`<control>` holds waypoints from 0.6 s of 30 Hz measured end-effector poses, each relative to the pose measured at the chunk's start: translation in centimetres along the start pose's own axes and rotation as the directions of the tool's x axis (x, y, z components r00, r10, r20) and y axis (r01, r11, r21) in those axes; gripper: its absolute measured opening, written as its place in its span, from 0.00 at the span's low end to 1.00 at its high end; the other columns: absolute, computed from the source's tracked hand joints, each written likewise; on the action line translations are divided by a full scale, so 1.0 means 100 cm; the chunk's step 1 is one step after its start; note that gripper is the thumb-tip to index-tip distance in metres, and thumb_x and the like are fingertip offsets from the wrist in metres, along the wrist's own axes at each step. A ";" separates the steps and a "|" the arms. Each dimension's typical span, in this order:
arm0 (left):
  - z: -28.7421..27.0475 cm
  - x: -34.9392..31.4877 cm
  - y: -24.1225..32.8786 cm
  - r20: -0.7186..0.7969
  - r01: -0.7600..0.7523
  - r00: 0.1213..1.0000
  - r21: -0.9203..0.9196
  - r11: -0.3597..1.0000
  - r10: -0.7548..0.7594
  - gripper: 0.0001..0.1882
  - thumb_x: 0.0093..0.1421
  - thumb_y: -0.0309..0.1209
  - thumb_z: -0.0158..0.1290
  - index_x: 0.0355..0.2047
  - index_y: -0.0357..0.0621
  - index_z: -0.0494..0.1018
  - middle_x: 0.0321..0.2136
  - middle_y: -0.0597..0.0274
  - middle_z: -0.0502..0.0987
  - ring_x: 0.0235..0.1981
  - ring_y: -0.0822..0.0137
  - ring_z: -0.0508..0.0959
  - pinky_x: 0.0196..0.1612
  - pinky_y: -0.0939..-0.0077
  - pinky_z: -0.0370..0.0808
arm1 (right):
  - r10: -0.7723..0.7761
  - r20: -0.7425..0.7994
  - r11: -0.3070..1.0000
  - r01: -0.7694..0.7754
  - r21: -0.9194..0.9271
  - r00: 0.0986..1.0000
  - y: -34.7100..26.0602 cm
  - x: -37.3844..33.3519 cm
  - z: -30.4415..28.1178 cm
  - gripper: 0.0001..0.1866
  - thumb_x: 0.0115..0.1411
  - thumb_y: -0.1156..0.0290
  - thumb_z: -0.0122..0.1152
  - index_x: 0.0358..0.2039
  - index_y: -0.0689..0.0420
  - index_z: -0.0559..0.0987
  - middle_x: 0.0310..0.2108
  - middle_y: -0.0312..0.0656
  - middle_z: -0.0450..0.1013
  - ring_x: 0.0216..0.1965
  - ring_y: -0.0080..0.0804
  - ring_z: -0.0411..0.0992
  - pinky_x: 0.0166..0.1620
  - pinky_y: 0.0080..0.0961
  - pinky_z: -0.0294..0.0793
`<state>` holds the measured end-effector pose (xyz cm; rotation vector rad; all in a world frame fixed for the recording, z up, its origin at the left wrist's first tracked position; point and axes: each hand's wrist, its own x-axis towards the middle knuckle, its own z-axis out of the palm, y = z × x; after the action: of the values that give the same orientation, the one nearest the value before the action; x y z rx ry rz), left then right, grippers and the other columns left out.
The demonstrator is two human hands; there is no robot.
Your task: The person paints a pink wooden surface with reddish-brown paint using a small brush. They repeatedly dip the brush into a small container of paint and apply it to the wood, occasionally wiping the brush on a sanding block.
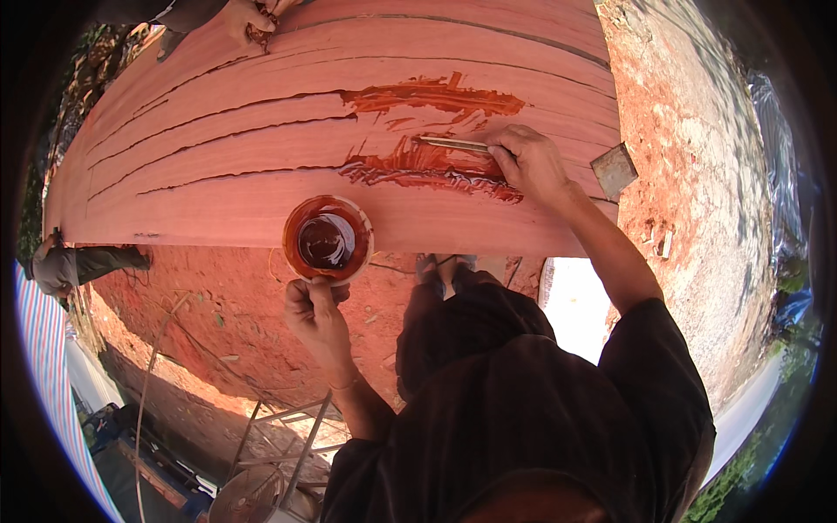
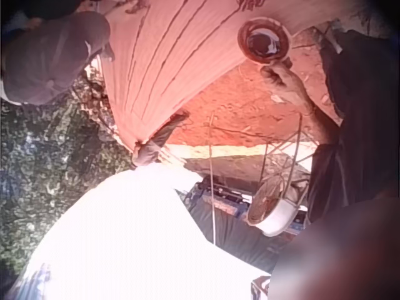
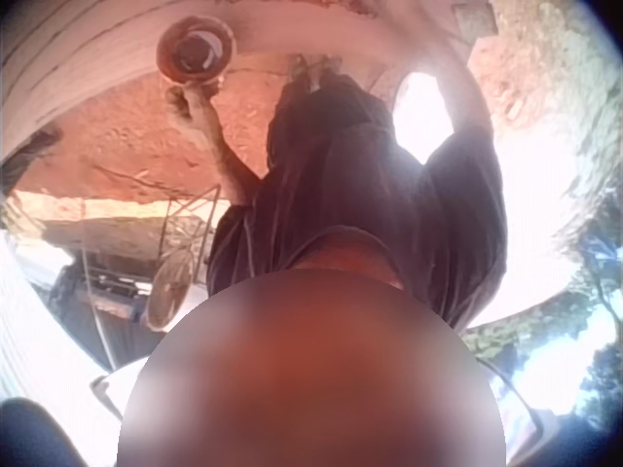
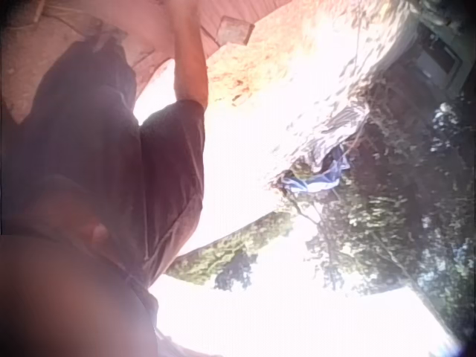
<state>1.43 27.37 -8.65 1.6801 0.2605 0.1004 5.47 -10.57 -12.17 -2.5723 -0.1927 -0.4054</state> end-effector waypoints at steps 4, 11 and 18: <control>0.000 0.000 -0.002 0.001 -0.005 1.000 -0.027 1.000 0.005 0.13 0.72 0.33 0.53 0.30 0.40 0.70 0.22 0.56 0.81 0.21 0.73 0.79 0.30 0.77 0.79 | -0.076 -0.001 0.997 0.076 0.014 0.997 0.001 0.006 0.007 0.04 0.60 0.75 0.67 0.36 0.60 0.83 0.33 0.47 0.79 0.37 0.48 0.78 0.42 0.40 0.78; -0.002 0.000 -0.004 0.002 -0.010 1.000 0.001 1.000 0.010 0.13 0.72 0.34 0.54 0.30 0.40 0.70 0.23 0.57 0.82 0.21 0.73 0.79 0.30 0.77 0.79 | -0.071 -0.027 0.997 0.072 0.037 0.997 -0.002 0.012 0.007 0.05 0.60 0.75 0.67 0.37 0.59 0.83 0.35 0.46 0.80 0.39 0.47 0.78 0.43 0.39 0.79; 0.002 0.002 -0.002 0.003 -0.008 1.000 -0.001 1.000 0.008 0.13 0.72 0.33 0.53 0.31 0.40 0.71 0.23 0.57 0.82 0.21 0.73 0.79 0.31 0.78 0.79 | -0.091 -0.028 0.995 0.092 0.027 0.995 -0.012 -0.001 0.008 0.05 0.60 0.76 0.67 0.38 0.58 0.83 0.34 0.46 0.80 0.39 0.47 0.78 0.42 0.40 0.79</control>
<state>1.64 27.21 -8.86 1.6807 0.2513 0.1034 5.31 -9.15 -12.33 -2.5357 -0.3057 -0.4679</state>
